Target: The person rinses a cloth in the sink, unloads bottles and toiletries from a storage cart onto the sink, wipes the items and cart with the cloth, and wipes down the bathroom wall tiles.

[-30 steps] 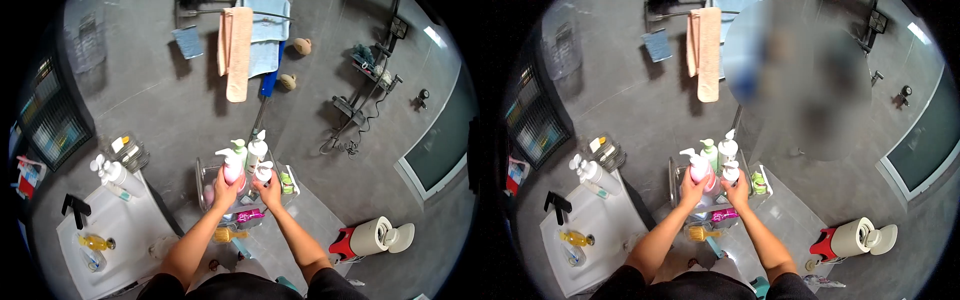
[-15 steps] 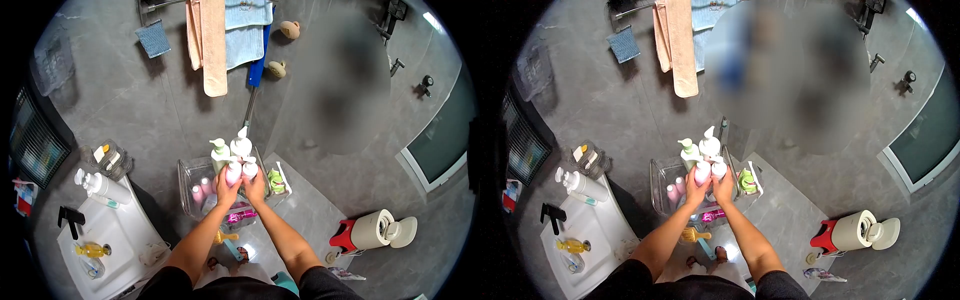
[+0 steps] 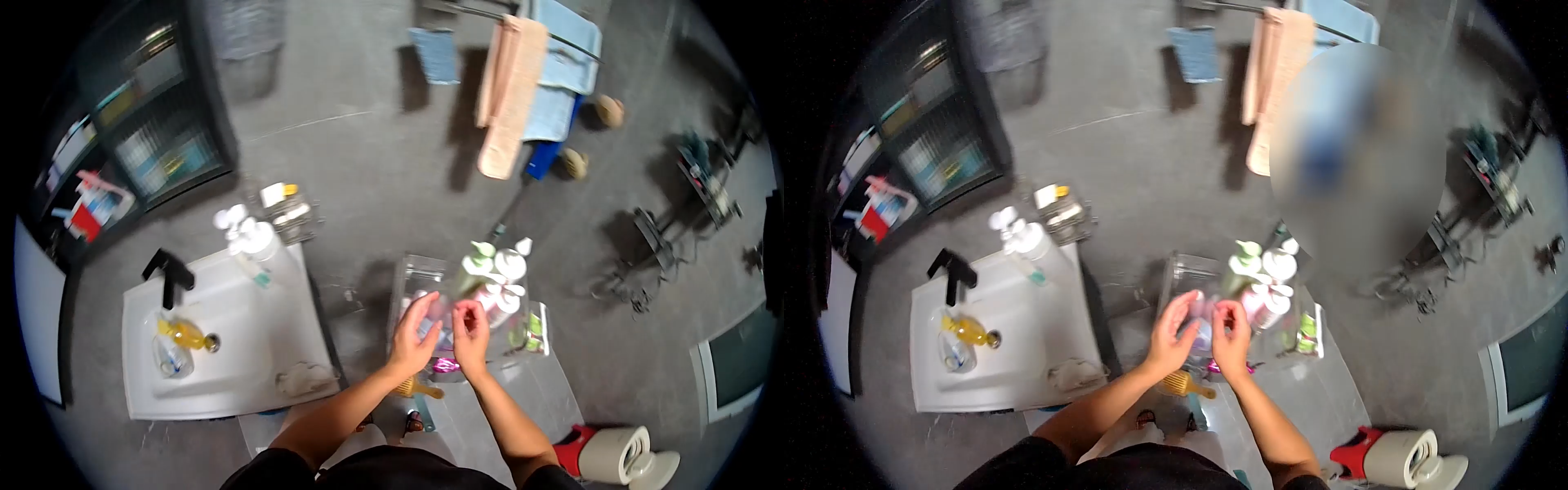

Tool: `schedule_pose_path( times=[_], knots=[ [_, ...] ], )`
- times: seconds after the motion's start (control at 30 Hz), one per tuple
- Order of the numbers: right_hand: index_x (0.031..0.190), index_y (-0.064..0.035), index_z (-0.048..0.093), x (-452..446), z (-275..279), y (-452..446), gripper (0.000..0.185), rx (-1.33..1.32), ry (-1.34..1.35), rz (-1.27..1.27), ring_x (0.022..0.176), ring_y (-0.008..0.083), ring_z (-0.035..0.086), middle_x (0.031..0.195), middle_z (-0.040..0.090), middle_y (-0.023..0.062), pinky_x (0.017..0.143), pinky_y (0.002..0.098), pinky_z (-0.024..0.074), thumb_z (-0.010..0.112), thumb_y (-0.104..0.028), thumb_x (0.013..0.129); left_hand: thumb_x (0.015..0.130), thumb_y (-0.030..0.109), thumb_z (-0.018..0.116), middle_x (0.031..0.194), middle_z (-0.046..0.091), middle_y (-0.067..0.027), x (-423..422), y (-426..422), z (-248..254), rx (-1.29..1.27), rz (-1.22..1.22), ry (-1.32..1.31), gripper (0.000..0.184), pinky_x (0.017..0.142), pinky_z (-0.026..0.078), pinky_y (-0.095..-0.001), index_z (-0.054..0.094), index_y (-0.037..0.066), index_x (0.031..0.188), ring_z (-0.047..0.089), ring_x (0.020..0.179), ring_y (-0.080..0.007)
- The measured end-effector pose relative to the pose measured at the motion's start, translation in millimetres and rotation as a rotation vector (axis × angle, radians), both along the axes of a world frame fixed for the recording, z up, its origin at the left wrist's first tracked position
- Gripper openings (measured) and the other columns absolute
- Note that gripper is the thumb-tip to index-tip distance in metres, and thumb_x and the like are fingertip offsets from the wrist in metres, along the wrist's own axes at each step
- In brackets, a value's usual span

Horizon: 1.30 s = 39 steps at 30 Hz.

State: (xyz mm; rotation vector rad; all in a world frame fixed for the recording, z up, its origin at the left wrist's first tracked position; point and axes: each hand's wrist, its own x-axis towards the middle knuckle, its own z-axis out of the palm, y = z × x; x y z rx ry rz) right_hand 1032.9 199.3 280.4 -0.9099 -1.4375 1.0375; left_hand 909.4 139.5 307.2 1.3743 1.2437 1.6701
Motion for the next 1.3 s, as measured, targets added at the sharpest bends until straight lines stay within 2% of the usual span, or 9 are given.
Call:
schedule_pose_path(
  times=[0.13,0.2,0.27,0.4,0.57,0.63,0.87,1.03,1.3],
  knots=[
    [0.121,-0.0034,0.057,-125,25,-1,0.041,0.139,-0.098,0.344,0.098,0.0182,0.060,0.106,0.061,0.0091,0.078,0.0288,0.0496,0.072,-0.007,0.083,0.087,-0.006,0.059,0.142,0.047,-0.0121,-103,-45,6,0.087,0.453,0.079,0.057,0.114,0.028,-0.0384,0.040,0.002,0.141,0.042,0.135,-0.0234],
    [0.133,-0.0030,0.050,-183,28,-7,0.063,0.174,-0.248,0.464,0.112,0.0266,0.057,0.121,0.058,0.0154,0.088,0.0334,0.0489,0.079,-0.013,0.078,0.086,-0.007,0.060,0.147,0.039,-0.0124,-160,-63,-14,0.063,0.689,0.075,0.066,0.116,0.025,-0.0415,0.033,0.004,0.145,0.035,0.139,-0.0242],
    [0.144,-0.0048,0.039,-243,12,-6,0.082,0.184,-0.313,0.520,0.129,0.0288,0.047,0.138,0.049,0.0183,0.099,0.0397,0.0454,0.082,-0.021,0.076,0.084,0.002,0.066,0.146,0.034,-0.0139,-217,-76,-24,0.024,0.891,0.159,0.072,0.112,0.032,-0.0409,0.029,0.004,0.147,0.036,0.137,-0.0305],
    [0.148,-0.0007,0.030,-325,29,-9,0.102,0.119,-0.375,0.485,0.133,0.0359,0.042,0.143,0.043,0.0224,0.109,0.0391,0.0370,0.087,-0.031,0.069,0.081,0.005,0.071,0.152,0.027,-0.0177,-337,-65,-56,-0.146,0.953,0.206,0.086,0.111,0.034,-0.0450,0.020,0.006,0.151,0.034,0.138,-0.0360],
    [0.142,-0.0025,0.036,-358,28,-8,0.096,0.063,-0.310,0.464,0.127,0.0341,0.049,0.136,0.051,0.0209,0.105,0.0410,0.0407,0.089,-0.026,0.065,0.082,0.016,0.071,0.140,0.048,-0.0207,-393,-43,-45,-0.351,0.637,0.184,0.074,0.102,0.043,-0.0427,0.033,0.002,0.144,0.052,0.124,-0.0343],
    [0.137,-0.0030,0.040,-360,19,-13,0.090,0.047,-0.231,0.445,0.124,0.0335,0.052,0.132,0.054,0.0199,0.103,0.0410,0.0422,0.089,-0.023,0.064,0.085,0.021,0.068,0.121,0.064,-0.0199,-384,-37,-40,-0.317,0.636,0.143,0.056,0.095,0.047,-0.0407,0.049,0.001,0.134,0.062,0.112,-0.0315],
    [0.131,-0.0026,0.044,-307,32,-44,0.081,0.108,-0.207,0.401,0.117,0.0303,0.055,0.124,0.056,0.0177,0.099,0.0394,0.0439,0.088,-0.017,0.065,0.089,0.017,0.066,0.113,0.067,-0.0181,-319,-69,-15,-0.292,0.747,0.278,0.039,0.086,0.050,-0.0364,0.057,-0.002,0.122,0.066,0.102,-0.0260],
    [0.134,-0.0054,0.043,-199,93,-73,0.075,-0.110,0.087,0.472,0.117,0.0178,0.054,0.126,0.056,0.0074,0.092,0.0373,0.0509,0.086,-0.015,0.072,0.093,0.012,0.064,0.110,0.068,-0.0123,-236,-69,41,-0.013,0.470,-0.066,0.031,0.082,0.051,-0.0284,0.058,-0.007,0.118,0.064,0.098,-0.0147],
    [0.135,-0.0032,0.042,18,93,-60,0.076,-0.089,0.088,-0.006,0.115,0.0211,0.059,0.127,0.056,0.0101,0.096,0.0371,0.0514,0.086,-0.010,0.073,0.089,0.013,0.071,0.101,0.071,-0.0139,-82,3,46,-0.040,0.065,-0.098,0.029,0.076,0.053,-0.0297,0.063,-0.008,0.106,0.067,0.089,-0.0149]
  ],
)
